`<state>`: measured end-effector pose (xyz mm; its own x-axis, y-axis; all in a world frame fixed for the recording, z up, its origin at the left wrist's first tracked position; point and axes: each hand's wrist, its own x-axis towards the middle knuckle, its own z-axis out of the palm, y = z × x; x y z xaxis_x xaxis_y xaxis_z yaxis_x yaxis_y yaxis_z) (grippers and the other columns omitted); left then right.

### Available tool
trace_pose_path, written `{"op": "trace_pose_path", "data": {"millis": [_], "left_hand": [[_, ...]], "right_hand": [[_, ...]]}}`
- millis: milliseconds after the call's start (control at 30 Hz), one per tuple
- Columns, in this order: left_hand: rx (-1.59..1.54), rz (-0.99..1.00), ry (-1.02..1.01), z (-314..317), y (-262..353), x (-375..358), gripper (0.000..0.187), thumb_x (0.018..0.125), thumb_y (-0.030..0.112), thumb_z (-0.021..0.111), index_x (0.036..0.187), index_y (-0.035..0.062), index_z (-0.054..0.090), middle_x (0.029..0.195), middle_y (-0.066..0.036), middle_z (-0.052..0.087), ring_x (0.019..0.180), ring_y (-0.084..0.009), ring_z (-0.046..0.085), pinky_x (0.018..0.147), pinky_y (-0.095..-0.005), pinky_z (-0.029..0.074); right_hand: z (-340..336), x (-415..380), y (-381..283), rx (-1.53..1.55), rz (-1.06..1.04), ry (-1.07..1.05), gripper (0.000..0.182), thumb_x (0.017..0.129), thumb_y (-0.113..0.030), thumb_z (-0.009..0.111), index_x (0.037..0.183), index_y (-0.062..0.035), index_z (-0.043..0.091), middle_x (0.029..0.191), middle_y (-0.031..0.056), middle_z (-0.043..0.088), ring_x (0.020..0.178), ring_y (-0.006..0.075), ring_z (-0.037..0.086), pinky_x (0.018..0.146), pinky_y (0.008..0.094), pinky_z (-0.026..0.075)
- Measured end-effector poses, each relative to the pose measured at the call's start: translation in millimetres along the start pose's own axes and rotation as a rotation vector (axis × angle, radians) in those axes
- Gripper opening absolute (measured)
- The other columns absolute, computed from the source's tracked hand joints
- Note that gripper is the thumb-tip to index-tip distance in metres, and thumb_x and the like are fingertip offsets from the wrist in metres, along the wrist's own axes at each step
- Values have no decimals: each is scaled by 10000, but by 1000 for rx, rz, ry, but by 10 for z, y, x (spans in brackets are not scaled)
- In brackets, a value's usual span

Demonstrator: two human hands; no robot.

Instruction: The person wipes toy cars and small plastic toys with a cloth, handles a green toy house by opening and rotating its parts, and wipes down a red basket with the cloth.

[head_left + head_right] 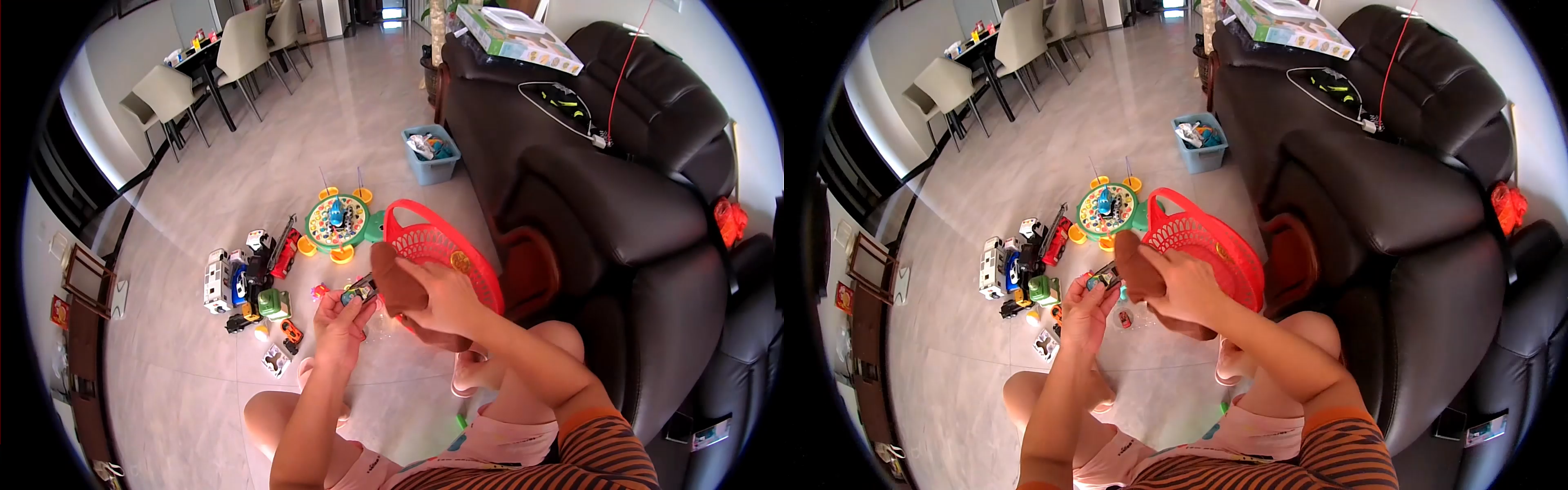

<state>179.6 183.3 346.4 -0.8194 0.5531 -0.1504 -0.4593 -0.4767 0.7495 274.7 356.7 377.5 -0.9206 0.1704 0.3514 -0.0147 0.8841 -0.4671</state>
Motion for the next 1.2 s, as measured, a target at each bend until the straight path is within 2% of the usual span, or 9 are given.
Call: {"op": "trace_pose_path", "data": {"millis": [133,233,300,367,667,967,1067,1100,1200], "left_hand": [[-14,-53,-70,46,94,-46,205,837,35,603,1020,56,512,1024,-128,626,881,-239,634,850,-368,520],[-182,-73,-88,26,175,-31,192,845,27,591,1018,53,512,999,-136,625,906,-266,636,811,-358,546],[-213,-63,6,19,176,-29,191,845,26,587,1018,70,518,990,-131,629,902,-262,634,816,-352,535],[-226,-77,20,-18,144,-22,197,840,22,590,1015,84,525,986,-126,631,903,-251,630,820,-344,522],[71,-93,-86,82,71,-76,462,806,4,645,1240,17,490,1016,-49,628,919,-137,608,773,-285,505],[95,-102,-91,126,115,-109,378,844,89,624,1210,62,532,979,-47,638,834,-121,601,695,-293,492],[8,-144,-28,56,122,-82,420,862,104,610,1256,43,481,1039,-29,626,899,-125,611,714,-277,509],[-37,-138,-36,18,75,-63,397,865,109,604,1241,43,493,1039,-30,625,909,-130,610,724,-281,507],[-42,-135,-85,-80,-61,-67,293,876,120,590,1156,40,554,1027,-34,628,941,-145,600,777,-294,491]], "right_hand": [[-33,101,167,-4,96,124,716,621,-295,755,1258,-100,494,908,183,615,806,347,615,691,440,496],[-139,99,66,187,48,190,711,565,-160,784,1222,-65,531,1008,183,624,898,342,616,776,386,502],[-41,29,10,411,-82,241,742,573,-184,788,1254,-85,509,1024,178,616,888,336,617,753,414,500],[-124,-47,-184,435,-195,116,781,563,-174,783,1278,-80,485,950,143,610,854,322,607,729,393,500],[-5,-36,-104,268,-98,86,770,576,-221,776,1276,-97,481,916,140,602,817,325,603,702,423,488],[-126,92,67,223,30,250,752,568,-227,790,1249,-84,505,991,181,620,885,338,612,742,409,498],[-114,-10,-125,327,-158,221,767,560,-203,789,1258,-83,495,970,166,617,868,330,609,739,406,498],[-114,-56,-183,340,-194,81,780,569,-201,779,1279,-95,473,963,147,597,854,324,598,722,403,500],[34,-142,-273,32,-359,-21,836,540,-259,800,1293,-116,466,923,100,564,785,290,599,640,378,495]]}}
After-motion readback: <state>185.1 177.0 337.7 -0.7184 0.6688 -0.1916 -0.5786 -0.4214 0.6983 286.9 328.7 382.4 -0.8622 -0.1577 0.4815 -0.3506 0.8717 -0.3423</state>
